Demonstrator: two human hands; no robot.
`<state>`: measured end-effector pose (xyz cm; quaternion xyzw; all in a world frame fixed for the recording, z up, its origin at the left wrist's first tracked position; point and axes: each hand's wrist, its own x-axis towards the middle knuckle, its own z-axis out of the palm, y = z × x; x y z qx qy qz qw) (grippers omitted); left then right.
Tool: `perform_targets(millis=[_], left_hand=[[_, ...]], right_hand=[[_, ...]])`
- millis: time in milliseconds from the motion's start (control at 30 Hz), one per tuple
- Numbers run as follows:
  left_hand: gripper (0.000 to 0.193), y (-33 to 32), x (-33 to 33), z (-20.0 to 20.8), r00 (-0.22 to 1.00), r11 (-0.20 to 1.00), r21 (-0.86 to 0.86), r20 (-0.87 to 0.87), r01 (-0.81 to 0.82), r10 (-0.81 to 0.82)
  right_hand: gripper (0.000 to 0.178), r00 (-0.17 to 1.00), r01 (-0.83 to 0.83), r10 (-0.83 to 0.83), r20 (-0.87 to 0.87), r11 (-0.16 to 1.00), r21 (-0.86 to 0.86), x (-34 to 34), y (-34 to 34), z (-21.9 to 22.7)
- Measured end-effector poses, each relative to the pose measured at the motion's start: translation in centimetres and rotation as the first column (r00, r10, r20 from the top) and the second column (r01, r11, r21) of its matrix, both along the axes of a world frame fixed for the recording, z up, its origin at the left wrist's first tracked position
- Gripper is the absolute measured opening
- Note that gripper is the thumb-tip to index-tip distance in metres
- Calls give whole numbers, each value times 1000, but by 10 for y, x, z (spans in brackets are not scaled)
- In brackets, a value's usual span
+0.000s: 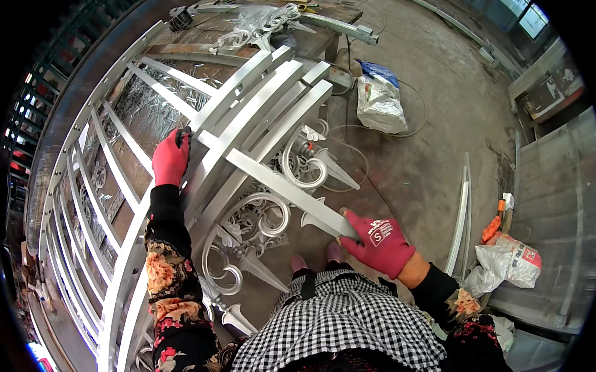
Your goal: The person assembles a white metal gate by repeatedly picking up long metal bars and fitting them into slots on the gate frame. The person handles the bars one at a time, aligning and inserting them into the structure.
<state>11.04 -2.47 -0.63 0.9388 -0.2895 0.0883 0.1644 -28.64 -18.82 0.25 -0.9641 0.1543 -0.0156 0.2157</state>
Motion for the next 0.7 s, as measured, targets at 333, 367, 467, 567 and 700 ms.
perform_targets(millis=[333, 367, 467, 567, 700], left_hand=[[34, 5, 15, -6, 997, 1000, 8, -74, -9, 10], [34, 7, 20, -7, 999, 1000, 17, -48, 22, -21], [35, 6, 16, 8, 954, 991, -132, -290, 36, -73], [34, 5, 26, -9, 986, 987, -117, -109, 111, -124], [33, 4, 29, -10, 967, 974, -194, -198, 120, -158]], right_hand=[[53, 1000, -5, 3, -29, 998, -59, 19, -18, -10], [53, 999, -14, 11, -39, 998, -68, 16, -14, -6], [51, 995, -5, 1, -100, 999, -40, 15, 3, 18], [48, 996, 6, 2, -90, 996, 85, 12, 9, 10], [50, 995, 20, -17, -96, 999, 34, 18, 0, 8]])
